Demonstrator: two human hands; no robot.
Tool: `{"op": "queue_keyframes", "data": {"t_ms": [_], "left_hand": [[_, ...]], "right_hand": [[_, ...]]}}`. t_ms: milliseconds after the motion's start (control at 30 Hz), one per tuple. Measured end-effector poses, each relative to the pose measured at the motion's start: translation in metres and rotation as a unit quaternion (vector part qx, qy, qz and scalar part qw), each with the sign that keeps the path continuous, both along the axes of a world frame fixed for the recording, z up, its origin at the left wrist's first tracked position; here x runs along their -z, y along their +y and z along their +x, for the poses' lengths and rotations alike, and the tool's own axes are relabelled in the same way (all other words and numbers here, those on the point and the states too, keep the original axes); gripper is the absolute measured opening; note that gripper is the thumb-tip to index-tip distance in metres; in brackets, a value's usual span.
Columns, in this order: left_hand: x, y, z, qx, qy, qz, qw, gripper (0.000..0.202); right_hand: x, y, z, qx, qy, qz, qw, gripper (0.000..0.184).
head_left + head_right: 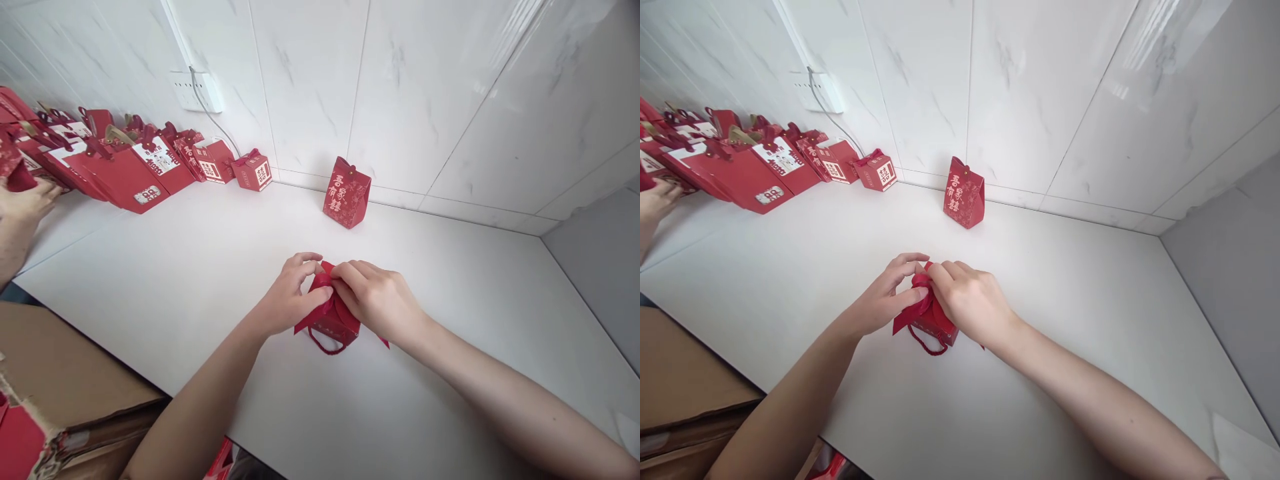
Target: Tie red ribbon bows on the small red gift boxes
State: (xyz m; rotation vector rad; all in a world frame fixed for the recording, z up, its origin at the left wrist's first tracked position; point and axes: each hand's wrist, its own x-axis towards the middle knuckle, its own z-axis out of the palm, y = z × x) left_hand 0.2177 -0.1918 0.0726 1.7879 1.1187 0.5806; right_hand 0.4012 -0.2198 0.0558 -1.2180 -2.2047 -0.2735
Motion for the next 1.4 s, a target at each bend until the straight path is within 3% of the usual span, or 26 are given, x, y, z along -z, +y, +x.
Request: {"op": "queue_keyframes", "data": {"t_ms": [100,200,300,400,500,600,733,1000,1200,1333,1400], "left_hand": [[-0.002,0.005,-0.002,0.023,-0.087,-0.088,0.992,0.016],[0.001,0.010,-0.002,0.005,-0.142,-0.125,0.982,0.027],[0.006,0.014,-0.002,-0.009,-0.179,-0.147,0.973,0.030],[0.008,0.016,-0.001,-0.041,-0.167,-0.108,0.979,0.027],[0.006,0.015,0.001,-0.038,-0.138,-0.064,0.988,0.034],[0.005,0.013,0.002,-0.012,-0.135,-0.080,0.988,0.039],[0.006,0.012,0.003,-0.006,-0.156,-0.122,0.980,0.028],[0.012,0.014,0.007,0.005,-0.152,-0.077,0.985,0.017],[0.014,0.017,0.006,0.035,-0.194,-0.056,0.979,0.014],[0.014,0.018,0.004,0.037,-0.205,-0.048,0.977,0.028],[0.013,0.019,0.004,0.027,-0.183,-0.040,0.982,0.036]], "right_hand": [[0.001,0.003,-0.001,0.016,-0.002,0.028,0.999,0.015],[0.002,0.003,-0.002,0.009,0.001,0.047,0.999,0.016],[0.001,0.002,0.004,-0.032,0.041,0.008,0.999,0.012],[0.000,0.002,0.010,-0.086,0.083,-0.034,0.992,0.005],[0.003,0.004,0.012,-0.103,0.092,-0.029,0.990,0.007],[0.008,0.007,0.010,-0.098,0.094,-0.024,0.990,0.009],[0.010,0.008,0.008,-0.094,0.114,-0.034,0.988,0.011],[0.014,0.009,0.008,-0.100,0.130,-0.021,0.986,0.009],[0.016,0.016,0.010,-0.143,0.136,-0.017,0.980,0.009],[0.007,0.016,0.015,-0.168,0.139,-0.045,0.975,0.020],[-0.002,0.011,0.021,-0.139,0.152,-0.067,0.976,0.027]]}}
